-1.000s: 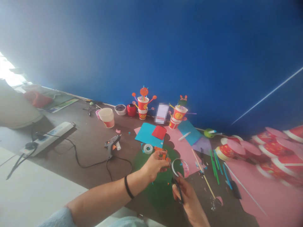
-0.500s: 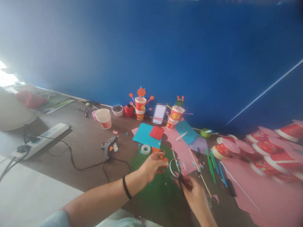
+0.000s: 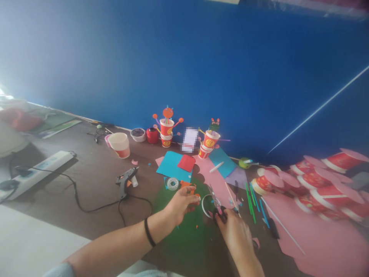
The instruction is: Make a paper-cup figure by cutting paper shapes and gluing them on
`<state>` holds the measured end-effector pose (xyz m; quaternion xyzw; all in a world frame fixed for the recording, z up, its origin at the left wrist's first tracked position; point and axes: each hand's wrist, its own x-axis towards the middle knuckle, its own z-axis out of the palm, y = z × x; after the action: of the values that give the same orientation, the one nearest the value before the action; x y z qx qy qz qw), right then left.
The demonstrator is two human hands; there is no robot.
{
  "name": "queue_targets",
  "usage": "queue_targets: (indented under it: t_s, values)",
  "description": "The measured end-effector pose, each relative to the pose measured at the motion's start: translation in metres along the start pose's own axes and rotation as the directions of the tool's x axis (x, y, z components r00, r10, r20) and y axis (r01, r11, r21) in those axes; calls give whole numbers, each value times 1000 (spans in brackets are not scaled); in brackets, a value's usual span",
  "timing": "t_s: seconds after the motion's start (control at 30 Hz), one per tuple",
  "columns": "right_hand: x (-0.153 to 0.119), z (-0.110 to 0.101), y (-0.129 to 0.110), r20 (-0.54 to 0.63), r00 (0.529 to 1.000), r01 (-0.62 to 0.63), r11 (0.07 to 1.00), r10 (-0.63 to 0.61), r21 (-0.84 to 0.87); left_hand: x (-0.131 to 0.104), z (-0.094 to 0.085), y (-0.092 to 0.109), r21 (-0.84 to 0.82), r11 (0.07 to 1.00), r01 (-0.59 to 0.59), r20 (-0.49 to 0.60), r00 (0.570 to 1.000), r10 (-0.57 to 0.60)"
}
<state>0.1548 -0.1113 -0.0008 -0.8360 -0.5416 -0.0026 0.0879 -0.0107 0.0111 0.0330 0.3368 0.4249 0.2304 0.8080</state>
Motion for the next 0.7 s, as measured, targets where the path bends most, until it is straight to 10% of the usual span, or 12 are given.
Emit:
queue_targets:
  t_s: [0.27, 0.47, 0.7]
  values:
    - [10, -5, -5, -18, 999, -33, 973, 38, 229, 6, 2, 2, -51, 994, -101, 38, 994, 103]
    - [34, -40, -49, -28, 1000, 12, 742, 9, 670, 6, 9, 11, -11, 966, -260, 100, 960, 260]
    - [68, -60, -72, 5, 1000, -5, 665, 3, 747, 19, 15, 28, -22, 940, -341, 130, 931, 341]
